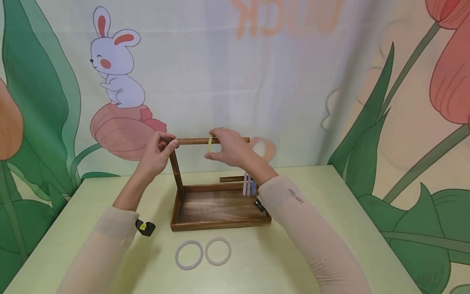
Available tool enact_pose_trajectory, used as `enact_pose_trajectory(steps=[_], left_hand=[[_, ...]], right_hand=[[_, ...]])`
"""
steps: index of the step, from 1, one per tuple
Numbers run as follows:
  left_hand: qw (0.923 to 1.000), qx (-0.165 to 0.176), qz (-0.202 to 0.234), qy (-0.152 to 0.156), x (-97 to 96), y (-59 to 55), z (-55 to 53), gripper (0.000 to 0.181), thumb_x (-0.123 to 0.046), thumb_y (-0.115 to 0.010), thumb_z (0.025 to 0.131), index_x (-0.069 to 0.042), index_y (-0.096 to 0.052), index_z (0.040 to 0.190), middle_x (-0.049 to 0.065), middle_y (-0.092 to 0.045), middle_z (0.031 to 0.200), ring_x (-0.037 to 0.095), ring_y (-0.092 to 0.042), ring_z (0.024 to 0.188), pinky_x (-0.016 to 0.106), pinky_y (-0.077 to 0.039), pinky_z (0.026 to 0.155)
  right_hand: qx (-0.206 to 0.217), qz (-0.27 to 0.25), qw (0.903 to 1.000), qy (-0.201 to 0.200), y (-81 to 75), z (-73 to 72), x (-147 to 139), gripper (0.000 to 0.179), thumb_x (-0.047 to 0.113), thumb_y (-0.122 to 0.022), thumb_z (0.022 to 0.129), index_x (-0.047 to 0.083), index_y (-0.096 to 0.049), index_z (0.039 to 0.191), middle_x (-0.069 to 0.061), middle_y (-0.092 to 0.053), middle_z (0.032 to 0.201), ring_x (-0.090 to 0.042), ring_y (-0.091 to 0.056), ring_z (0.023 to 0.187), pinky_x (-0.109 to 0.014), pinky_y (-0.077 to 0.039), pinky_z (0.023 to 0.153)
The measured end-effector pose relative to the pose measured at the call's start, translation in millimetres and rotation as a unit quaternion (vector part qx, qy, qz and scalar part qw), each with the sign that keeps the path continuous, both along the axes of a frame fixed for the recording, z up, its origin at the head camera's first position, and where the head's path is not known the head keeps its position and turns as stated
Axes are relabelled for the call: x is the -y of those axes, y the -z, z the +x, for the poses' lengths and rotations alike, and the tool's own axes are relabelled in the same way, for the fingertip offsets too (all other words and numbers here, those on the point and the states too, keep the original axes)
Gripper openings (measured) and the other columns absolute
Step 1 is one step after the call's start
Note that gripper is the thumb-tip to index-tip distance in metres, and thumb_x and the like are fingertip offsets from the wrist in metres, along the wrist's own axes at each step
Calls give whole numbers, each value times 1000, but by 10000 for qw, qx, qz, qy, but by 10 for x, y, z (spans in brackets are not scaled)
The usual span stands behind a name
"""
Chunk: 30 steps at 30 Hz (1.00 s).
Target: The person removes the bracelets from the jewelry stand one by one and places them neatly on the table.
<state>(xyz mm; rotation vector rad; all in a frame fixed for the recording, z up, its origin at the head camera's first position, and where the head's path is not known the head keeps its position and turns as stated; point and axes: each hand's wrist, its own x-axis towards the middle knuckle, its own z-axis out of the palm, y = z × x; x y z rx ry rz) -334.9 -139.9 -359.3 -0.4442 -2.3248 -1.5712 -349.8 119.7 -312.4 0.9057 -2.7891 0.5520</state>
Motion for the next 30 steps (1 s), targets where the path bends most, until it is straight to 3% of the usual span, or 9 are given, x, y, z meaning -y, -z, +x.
enact_pose_trajectory(steps=[7,17,25,30], left_hand=[[10000,-13,31,-49,-28,9,23,36,-30,-58,101,-4,-50,124,13,-57,117,28,-58,104,38,-45,86],[9999,71,127,-45,-8,52,-1,37,-32,-59,101,-5,-51,124,11,-55,120,28,-56,106,39,-44,89],[9996,-6,259,-82,-17,18,10,37,-33,-62,99,-7,-52,124,9,-55,117,27,-54,103,38,-43,86],[9996,-54,280,48,-15,27,-16,37,-34,-61,100,-7,-53,123,10,-55,116,27,-56,104,38,-45,85]], right_hand=[[68,11,10000,-40,7,16,-24,75,47,-73,88,6,-47,144,-9,-51,145,-27,-48,132,-42,-40,107],[-14,-49,10000,-81,32,-5,-5,72,46,-75,86,6,-50,141,-8,-55,139,-23,-56,121,-39,-46,100],[-55,-67,10000,23,9,-4,12,74,47,-75,85,6,-50,141,-8,-55,139,-23,-56,119,-40,-47,99],[-9,-67,9999,74,-5,14,12,76,52,-73,86,7,-49,142,-7,-54,140,-22,-57,119,-39,-47,98]])
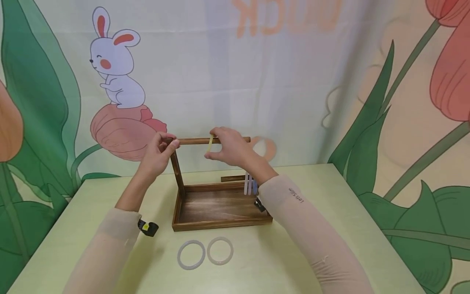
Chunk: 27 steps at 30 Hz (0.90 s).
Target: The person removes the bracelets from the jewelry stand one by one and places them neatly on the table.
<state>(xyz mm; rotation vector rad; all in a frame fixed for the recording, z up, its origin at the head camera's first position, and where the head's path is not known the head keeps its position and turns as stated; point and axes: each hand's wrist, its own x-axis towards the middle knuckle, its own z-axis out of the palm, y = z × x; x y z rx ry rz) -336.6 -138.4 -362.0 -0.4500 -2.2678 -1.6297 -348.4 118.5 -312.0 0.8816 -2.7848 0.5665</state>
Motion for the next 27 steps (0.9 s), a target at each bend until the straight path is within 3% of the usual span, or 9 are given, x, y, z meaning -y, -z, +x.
enact_pose_trajectory(steps=[8,14,18,20,25,27], left_hand=[[9998,47,-115,144,12,-45,13,32,-26,-57,102,-4,-51,124,14,-56,115,31,-57,105,40,-44,84],[9992,206,-85,329,16,-234,195,31,-19,-57,102,2,-51,124,18,-58,115,31,-59,105,35,-45,83],[9983,360,-80,459,45,-305,252,31,-21,-59,101,-1,-55,124,16,-60,115,27,-59,106,36,-41,82],[9976,479,-50,493,64,-303,252,32,-23,-60,101,-3,-56,125,14,-60,116,27,-59,110,38,-40,86],[9965,686,208,435,123,-134,84,39,-35,-64,97,-9,-60,127,9,-61,119,22,-58,117,43,-39,99],[9962,688,304,429,121,-91,18,41,-39,-66,96,-12,-61,126,7,-61,119,20,-57,115,44,-40,102]], right_hand=[[-22,26,9999,107,5,34,10,77,52,-72,86,7,-48,143,-8,-51,143,-25,-54,123,-41,-46,100],[-158,14,9999,22,24,17,35,75,49,-73,87,4,-48,142,-9,-53,140,-23,-58,113,-41,-49,93],[-154,34,9999,15,27,23,29,75,49,-72,88,5,-47,142,-9,-52,139,-23,-58,113,-41,-50,92],[-114,4,9999,4,31,29,28,74,49,-72,88,5,-47,142,-8,-53,136,-24,-58,112,-40,-50,90],[-128,-16,9999,12,40,47,32,74,48,-73,88,4,-47,141,-9,-55,133,-22,-60,106,-40,-51,86],[-234,37,9997,45,30,45,21,74,49,-72,88,5,-48,141,-8,-55,134,-20,-59,105,-42,-48,91]])
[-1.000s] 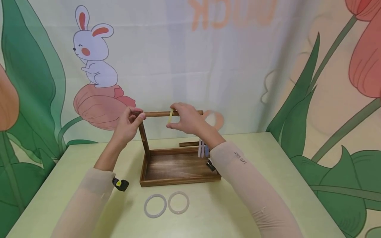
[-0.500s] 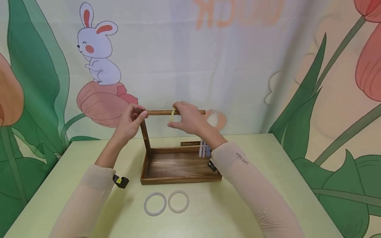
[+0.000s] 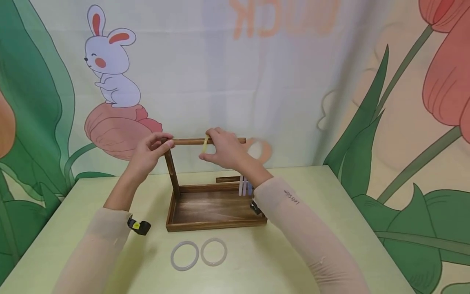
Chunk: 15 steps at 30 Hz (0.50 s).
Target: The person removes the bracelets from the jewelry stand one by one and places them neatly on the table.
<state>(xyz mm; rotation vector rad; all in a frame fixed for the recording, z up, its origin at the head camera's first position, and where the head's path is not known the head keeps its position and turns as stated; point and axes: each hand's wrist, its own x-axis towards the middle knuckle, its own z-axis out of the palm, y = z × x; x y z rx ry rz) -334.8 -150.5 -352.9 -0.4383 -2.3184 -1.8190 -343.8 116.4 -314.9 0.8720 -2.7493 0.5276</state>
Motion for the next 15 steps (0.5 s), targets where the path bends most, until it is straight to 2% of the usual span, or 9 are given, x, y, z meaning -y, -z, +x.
enact_pose_trajectory(steps=[5,10,15], left_hand=[[9996,66,256,-21,-17,-31,4,37,-37,-68,95,-12,-64,122,8,-64,114,20,-58,109,41,-43,99],[9984,118,545,12,-45,-1,-9,33,-33,-67,96,-11,-65,120,11,-66,109,21,-61,104,36,-48,96],[9985,71,541,40,-56,52,-22,37,-34,-66,96,-9,-63,123,11,-66,110,21,-62,103,32,-49,94]], right_hand=[[-152,31,9999,-19,-22,0,22,70,50,-72,88,6,-49,138,-7,-58,126,-20,-60,103,-50,-41,96],[-157,125,9998,19,-50,3,40,68,53,-71,87,8,-51,135,-5,-60,118,-19,-58,99,-46,-45,89],[-22,122,9999,20,-66,0,33,67,53,-70,87,9,-51,134,-6,-59,125,-22,-58,109,-44,-47,91]])
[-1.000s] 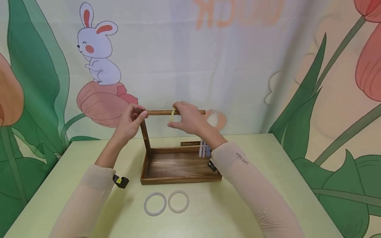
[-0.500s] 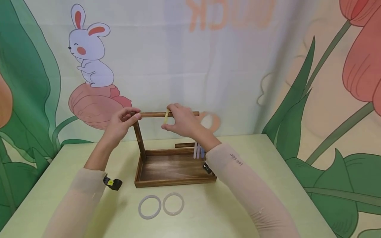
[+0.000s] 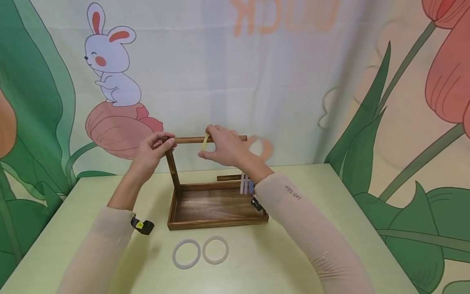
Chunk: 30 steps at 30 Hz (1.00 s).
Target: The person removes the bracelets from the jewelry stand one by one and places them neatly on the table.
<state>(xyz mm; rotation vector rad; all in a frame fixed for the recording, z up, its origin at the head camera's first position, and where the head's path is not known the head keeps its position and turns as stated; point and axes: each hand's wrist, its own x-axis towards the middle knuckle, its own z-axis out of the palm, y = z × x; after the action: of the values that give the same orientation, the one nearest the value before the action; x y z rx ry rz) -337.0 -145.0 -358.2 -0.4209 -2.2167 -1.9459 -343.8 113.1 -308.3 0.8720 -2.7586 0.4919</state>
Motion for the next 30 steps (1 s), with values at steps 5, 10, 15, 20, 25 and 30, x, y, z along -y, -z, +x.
enact_pose_trajectory(steps=[5,10,15,20,25,30], left_hand=[[9997,28,203,120,-12,26,-30,40,-34,-67,95,-6,-62,124,12,-65,112,22,-63,106,29,-50,95],[9993,52,351,148,6,41,-43,41,-32,-68,95,-4,-62,125,11,-64,112,22,-62,105,27,-50,94],[9992,76,368,133,13,57,-43,40,-33,-69,94,-6,-63,124,9,-63,111,22,-62,104,27,-50,95],[9994,35,333,81,14,66,-33,41,-35,-69,94,-7,-63,123,9,-62,112,28,-61,107,29,-49,97],[9995,7,319,5,0,53,-13,40,-35,-70,93,-8,-64,123,7,-60,112,27,-60,107,30,-48,97],[9996,40,271,-29,1,36,-6,41,-36,-69,94,-9,-63,124,6,-60,114,22,-61,106,31,-47,99]], right_hand=[[116,-60,9999,-49,-38,-9,-34,67,52,-69,88,9,-49,135,-7,-57,130,-24,-55,116,-42,-46,96],[123,-144,9997,-121,-101,-13,-72,65,51,-70,87,8,-51,131,-5,-59,121,-20,-56,107,-38,-47,92],[209,-166,9995,-144,-142,-11,-194,63,51,-71,87,7,-53,129,-4,-59,118,-21,-54,108,-39,-46,94],[169,-290,9994,-98,-157,-11,-362,61,51,-73,85,8,-55,125,-4,-59,118,-22,-54,111,-40,-45,95],[16,-446,9990,-14,-157,-24,-526,61,51,-75,83,8,-56,122,-5,-60,115,-25,-55,108,-42,-46,91],[205,-697,9973,140,-154,-23,-674,66,52,-76,82,7,-57,125,-4,-59,118,-26,-55,111,-43,-45,92]])
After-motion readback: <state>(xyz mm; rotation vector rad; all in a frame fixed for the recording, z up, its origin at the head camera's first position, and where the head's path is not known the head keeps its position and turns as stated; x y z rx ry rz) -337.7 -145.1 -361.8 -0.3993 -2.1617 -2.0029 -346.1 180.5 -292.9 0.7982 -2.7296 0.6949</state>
